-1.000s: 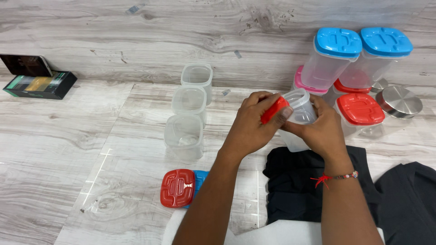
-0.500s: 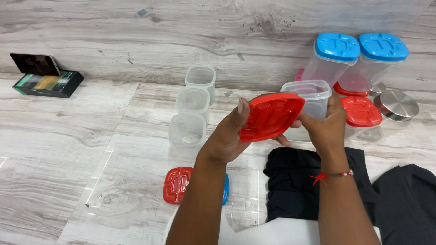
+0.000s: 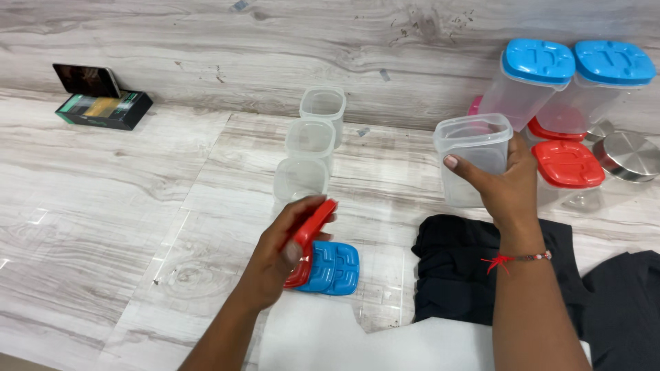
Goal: The person opens several small plastic containers with colored lids, removes the lids, and places the empty containers and lids in separate groups on the floor. The person handles blue, red, and pink-lidded containers one at a time, stacking the bodies and lids separately.
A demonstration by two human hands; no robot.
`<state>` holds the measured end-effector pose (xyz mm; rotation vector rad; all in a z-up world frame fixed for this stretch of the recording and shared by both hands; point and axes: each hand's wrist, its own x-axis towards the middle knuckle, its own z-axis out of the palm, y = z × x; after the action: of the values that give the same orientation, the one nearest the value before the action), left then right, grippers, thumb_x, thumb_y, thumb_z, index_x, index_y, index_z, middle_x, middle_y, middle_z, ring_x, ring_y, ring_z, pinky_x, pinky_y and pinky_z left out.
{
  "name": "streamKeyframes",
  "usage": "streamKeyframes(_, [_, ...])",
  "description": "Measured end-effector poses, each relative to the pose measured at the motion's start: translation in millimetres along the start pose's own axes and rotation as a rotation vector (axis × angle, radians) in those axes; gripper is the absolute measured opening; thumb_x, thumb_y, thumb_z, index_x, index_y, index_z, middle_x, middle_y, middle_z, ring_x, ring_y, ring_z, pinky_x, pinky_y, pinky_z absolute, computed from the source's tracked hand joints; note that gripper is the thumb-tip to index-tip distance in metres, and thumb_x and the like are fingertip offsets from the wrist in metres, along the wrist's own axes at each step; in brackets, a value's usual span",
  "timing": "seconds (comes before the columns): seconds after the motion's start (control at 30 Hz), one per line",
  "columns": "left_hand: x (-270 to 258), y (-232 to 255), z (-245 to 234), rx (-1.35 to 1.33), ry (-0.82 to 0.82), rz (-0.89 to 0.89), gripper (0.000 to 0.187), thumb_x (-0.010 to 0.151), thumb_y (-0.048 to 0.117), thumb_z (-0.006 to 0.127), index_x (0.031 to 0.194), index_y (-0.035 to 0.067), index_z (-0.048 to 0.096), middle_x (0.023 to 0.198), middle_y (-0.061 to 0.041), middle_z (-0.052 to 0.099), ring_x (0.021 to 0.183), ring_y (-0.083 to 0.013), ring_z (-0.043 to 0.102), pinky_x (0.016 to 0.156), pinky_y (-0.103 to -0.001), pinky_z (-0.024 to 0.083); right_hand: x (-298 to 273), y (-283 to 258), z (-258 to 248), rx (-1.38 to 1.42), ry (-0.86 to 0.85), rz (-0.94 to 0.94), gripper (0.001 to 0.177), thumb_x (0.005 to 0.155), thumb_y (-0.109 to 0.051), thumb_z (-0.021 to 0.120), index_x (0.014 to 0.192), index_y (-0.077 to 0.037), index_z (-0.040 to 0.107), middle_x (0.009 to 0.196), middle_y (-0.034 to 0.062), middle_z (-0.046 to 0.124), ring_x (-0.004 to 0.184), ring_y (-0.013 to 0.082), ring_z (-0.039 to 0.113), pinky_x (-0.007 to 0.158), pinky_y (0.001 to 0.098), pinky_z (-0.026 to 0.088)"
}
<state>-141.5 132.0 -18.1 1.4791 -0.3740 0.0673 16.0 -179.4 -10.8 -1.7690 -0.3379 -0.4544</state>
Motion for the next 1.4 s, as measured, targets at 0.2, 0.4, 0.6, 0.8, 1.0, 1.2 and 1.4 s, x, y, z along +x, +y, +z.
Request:
streamKeyframes(0.2, [-67.8,-35.4,-43.4,0.749,0.158,-0.184,0.095,0.070,0.044,0.087,0.147,0.011,0.043,0.150,-0.015,0.047,0.138,-0.0347,0.047,0.106,-0.047,0.048,-2.9,-2.0,2.6,0.058,-0.026,-0.002,0.066,0.078,-0.023,0.092,0.132,-0.002,0.061,0.125,0.0091,0.070,0.117,0.0196,0.069,0.101,0.0348,0.058])
streamKeyframes(0.4, [-71.9,-55.6,-79.0,1.004,0.129,-0.214,0.099,0.065,0.033,0.091,0.148,0.014,0.041,0.155,-0.015,0.041,0.146,-0.0373,0.032,0.116,-0.053,0.034,-2.4,-3.8,5.5,0.061,-0.029,0.014,0.068,0.077,-0.024,0.093,0.133,-0.002,0.060,0.124,0.0094,0.070,0.117,0.0196,0.070,0.101,0.0348,0.058])
streamKeyframes(0.6, [-60.8,-57.6,-80.6,0.918,0.096,-0.351,0.104,0.063,0.035,0.093,0.151,0.018,0.039,0.157,-0.012,0.038,0.146,-0.0368,0.030,0.114,-0.052,0.036,-2.4,0.5,2.7,0.040,-0.026,0.006,0.068,0.078,-0.024,0.093,0.133,-0.002,0.060,0.125,0.0095,0.070,0.117,0.0199,0.069,0.101,0.0351,0.058])
streamKeyframes(0.8, [-59.0,-51.9,-78.3,0.900,0.075,-0.391,0.110,0.062,0.036,0.093,0.155,0.020,0.037,0.159,-0.011,0.036,0.147,-0.0364,0.030,0.113,-0.051,0.038,-1.0,3.0,3.6,0.022,-0.017,0.014,0.070,0.077,-0.025,0.094,0.133,-0.001,0.060,0.126,0.0108,0.070,0.118,0.0216,0.070,0.101,0.0362,0.059])
streamKeyframes(1.0, [-57.5,-44.0,-73.5,0.886,0.089,-0.402,0.109,0.062,0.035,0.094,0.154,0.021,0.038,0.157,-0.011,0.038,0.146,-0.0356,0.030,0.112,-0.051,0.040,-2.7,-0.6,6.0,-0.017,-0.030,0.028,0.072,0.075,-0.026,0.093,0.134,-0.002,0.059,0.124,0.0122,0.071,0.117,0.0234,0.071,0.100,0.0375,0.060])
streamKeyframes(1.2, [-47.3,-22.2,-58.2,0.847,0.151,-0.210,0.090,0.066,0.034,0.091,0.145,0.018,0.051,0.149,-0.009,0.049,0.143,-0.0317,0.039,0.107,-0.048,0.047,-2.6,-2.0,8.3,-0.009,-0.050,0.034,0.073,0.075,-0.028,0.092,0.134,-0.002,0.059,0.124,0.0124,0.071,0.118,0.0239,0.070,0.100,0.0382,0.060])
streamKeyframes(1.4, [-9.2,6.1,-23.5,0.797,0.201,0.295,0.056,0.081,0.025,0.086,0.129,0.008,0.062,0.128,-0.011,0.068,0.123,-0.0274,0.063,0.101,-0.043,0.055,-3.7,0.3,12.3,-0.057,-0.063,0.041,0.077,0.074,-0.029,0.093,0.137,-0.002,0.057,0.125,0.0129,0.070,0.118,0.0243,0.070,0.099,0.0376,0.059])
